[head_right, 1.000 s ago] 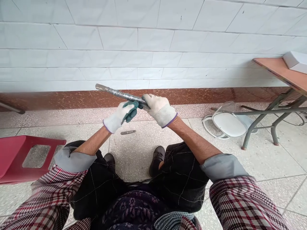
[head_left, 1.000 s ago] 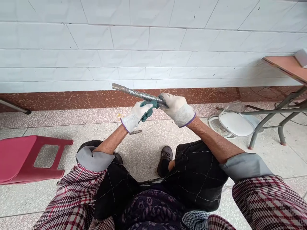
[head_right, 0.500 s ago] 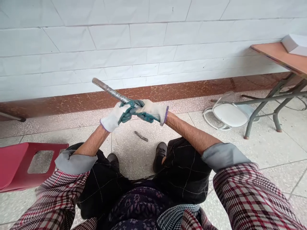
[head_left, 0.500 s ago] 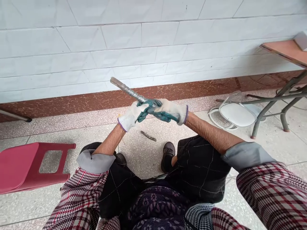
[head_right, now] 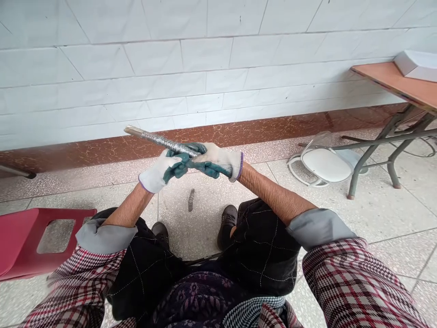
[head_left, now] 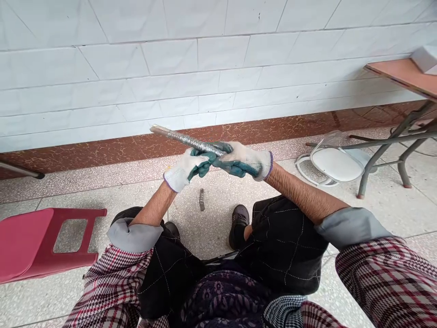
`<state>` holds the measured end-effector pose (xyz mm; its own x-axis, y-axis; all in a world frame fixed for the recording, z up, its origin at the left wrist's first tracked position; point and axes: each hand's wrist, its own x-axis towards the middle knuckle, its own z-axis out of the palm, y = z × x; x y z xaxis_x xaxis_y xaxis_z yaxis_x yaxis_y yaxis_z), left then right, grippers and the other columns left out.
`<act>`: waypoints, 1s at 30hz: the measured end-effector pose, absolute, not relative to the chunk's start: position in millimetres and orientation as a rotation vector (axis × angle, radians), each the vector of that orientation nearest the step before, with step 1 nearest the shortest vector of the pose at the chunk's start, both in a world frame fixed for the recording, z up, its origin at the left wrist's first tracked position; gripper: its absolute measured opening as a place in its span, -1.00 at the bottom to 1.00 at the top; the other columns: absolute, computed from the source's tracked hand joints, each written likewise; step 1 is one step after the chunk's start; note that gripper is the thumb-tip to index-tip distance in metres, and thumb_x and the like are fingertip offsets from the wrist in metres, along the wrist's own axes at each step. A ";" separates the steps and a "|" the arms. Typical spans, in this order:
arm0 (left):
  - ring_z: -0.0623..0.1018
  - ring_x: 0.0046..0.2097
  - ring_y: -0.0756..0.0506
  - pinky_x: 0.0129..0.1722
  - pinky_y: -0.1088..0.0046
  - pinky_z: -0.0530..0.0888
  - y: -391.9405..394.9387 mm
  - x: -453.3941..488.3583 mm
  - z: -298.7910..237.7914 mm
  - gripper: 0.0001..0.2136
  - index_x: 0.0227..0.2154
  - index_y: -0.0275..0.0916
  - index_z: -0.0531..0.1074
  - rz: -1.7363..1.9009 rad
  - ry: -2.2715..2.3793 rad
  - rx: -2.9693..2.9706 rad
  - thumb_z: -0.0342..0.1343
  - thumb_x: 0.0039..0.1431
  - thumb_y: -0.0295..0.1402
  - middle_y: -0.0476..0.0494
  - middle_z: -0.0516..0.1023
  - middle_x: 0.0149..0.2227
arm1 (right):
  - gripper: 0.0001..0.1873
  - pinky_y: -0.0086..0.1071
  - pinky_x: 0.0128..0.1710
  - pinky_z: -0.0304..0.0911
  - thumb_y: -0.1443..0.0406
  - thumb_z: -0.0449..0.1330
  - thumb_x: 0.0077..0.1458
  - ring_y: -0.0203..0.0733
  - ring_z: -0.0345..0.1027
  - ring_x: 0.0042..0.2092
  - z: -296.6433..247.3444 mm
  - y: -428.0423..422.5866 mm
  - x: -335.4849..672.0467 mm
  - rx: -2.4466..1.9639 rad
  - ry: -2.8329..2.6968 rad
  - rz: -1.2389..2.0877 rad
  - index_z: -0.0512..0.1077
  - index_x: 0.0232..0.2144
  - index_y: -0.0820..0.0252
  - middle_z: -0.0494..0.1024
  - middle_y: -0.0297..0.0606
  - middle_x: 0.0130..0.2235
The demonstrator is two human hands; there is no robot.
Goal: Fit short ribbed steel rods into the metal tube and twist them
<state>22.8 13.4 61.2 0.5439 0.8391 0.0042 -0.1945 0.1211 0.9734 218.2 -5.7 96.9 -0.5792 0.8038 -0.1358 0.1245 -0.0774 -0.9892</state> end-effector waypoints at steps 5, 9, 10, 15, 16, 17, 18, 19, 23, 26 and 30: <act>0.35 -0.60 0.07 -0.63 0.50 0.25 12.0 25.9 63.6 -0.83 -0.33 -0.29 0.45 0.898 0.730 1.327 0.16 0.07 -0.30 -0.02 0.46 -0.50 | -0.71 -0.54 -0.84 -0.13 0.10 0.22 0.23 -0.42 -0.16 -0.73 104.3 -6.7 219.8 -0.714 -1.445 1.905 0.23 -0.19 0.09 0.19 -0.63 -0.64; 0.26 -0.59 0.09 -0.61 0.55 0.18 6.8 37.0 62.2 -0.95 -0.48 -0.26 0.42 0.855 0.994 1.571 0.15 0.06 -0.45 0.06 0.35 -0.59 | -0.72 -0.52 -0.82 -0.15 0.09 0.22 0.23 -0.43 -0.14 -0.71 106.8 -8.6 215.5 -0.937 -1.415 1.708 0.24 -0.22 0.10 0.14 -0.61 -0.63; 0.25 -0.58 0.09 -0.60 0.55 0.17 5.4 38.6 62.3 -0.93 -0.49 -0.26 0.41 0.855 1.017 1.586 0.15 0.08 -0.45 0.07 0.32 -0.60 | -0.74 -0.51 -0.80 -0.13 0.12 0.23 0.21 -0.42 -0.12 -0.69 105.9 -8.3 214.9 -1.057 -1.451 1.587 0.28 -0.22 0.12 0.14 -0.59 -0.62; 0.27 -0.52 0.07 -0.52 0.53 0.19 3.3 38.1 65.1 -0.94 -0.47 -0.28 0.48 0.967 1.021 1.489 0.17 0.09 -0.47 0.06 0.36 -0.57 | -0.69 -0.39 -0.53 0.24 0.19 0.23 0.21 -0.24 0.33 -0.45 96.0 -4.1 218.3 -1.434 -1.933 0.807 0.45 0.00 0.12 0.50 -0.30 -0.39; 0.28 -0.50 0.07 -0.50 0.53 0.21 3.8 37.6 64.6 -0.96 -0.46 -0.28 0.49 0.985 1.007 1.472 0.19 0.07 -0.49 0.05 0.38 -0.55 | -0.59 -0.34 -0.43 0.32 0.18 0.21 0.24 -0.16 0.42 -0.36 94.3 -3.9 218.6 -1.472 -2.031 0.666 0.42 0.12 0.09 0.57 -0.24 -0.30; 0.28 -0.50 0.08 -0.50 0.53 0.21 4.6 37.4 63.5 -0.95 -0.48 -0.28 0.48 1.003 1.002 1.440 0.21 0.06 -0.50 0.04 0.39 -0.55 | -0.50 -0.28 -0.33 0.35 0.17 0.19 0.26 -0.09 0.47 -0.27 93.2 -4.1 218.0 -1.523 -2.119 0.527 0.37 0.22 0.08 0.61 -0.20 -0.21; 0.26 -0.52 0.08 -0.51 0.53 0.19 5.5 37.4 62.0 -0.91 -0.50 -0.28 0.45 1.022 1.009 1.384 0.23 0.07 -0.49 0.05 0.37 -0.56 | -0.44 -0.23 -0.26 0.36 0.17 0.18 0.28 -0.02 0.50 -0.21 92.7 -4.8 216.8 -1.584 -2.204 0.404 0.31 0.29 0.08 0.64 -0.15 -0.15; 0.23 -0.54 0.09 -0.53 0.52 0.17 6.3 37.6 60.2 -0.86 -0.53 -0.27 0.41 1.038 1.026 1.312 0.23 0.09 -0.47 0.07 0.32 -0.59 | -0.40 -0.20 -0.23 0.35 0.18 0.17 0.29 0.02 0.52 -0.17 92.8 -5.7 214.9 -1.644 -2.278 0.300 0.26 0.34 0.09 0.65 -0.11 -0.11; 0.11 -0.63 0.11 -0.61 0.50 0.05 7.5 38.3 54.6 -0.72 -0.56 -0.22 0.26 1.024 1.063 1.055 0.21 0.19 -0.38 0.13 0.17 -0.66 | -0.36 -0.19 -0.23 0.33 0.19 0.16 0.30 0.06 0.53 -0.15 95.0 -9.8 208.9 -1.720 -2.400 0.116 0.22 0.37 0.11 0.64 -0.02 -0.01; 0.11 -0.64 0.12 -0.63 0.51 0.03 6.2 38.0 54.2 -0.74 -0.54 -0.23 0.28 1.017 1.060 1.055 0.22 0.19 -0.39 0.13 0.17 -0.66 | -0.39 -0.21 -0.24 0.34 0.14 0.18 0.27 0.00 0.51 -0.18 93.3 -11.6 212.5 -1.571 -2.309 0.323 0.30 0.32 0.14 0.64 -0.08 -0.06; 0.10 -0.66 0.13 -0.66 0.50 0.01 6.1 38.0 54.8 -0.78 -0.52 -0.25 0.34 1.019 1.075 1.159 0.22 0.19 -0.42 0.14 0.18 -0.67 | -0.46 -0.35 -0.44 0.29 0.09 -0.03 0.38 -0.19 0.40 -0.36 89.6 -13.7 220.6 -1.239 -2.037 0.887 0.34 0.26 0.20 0.60 -0.19 -0.25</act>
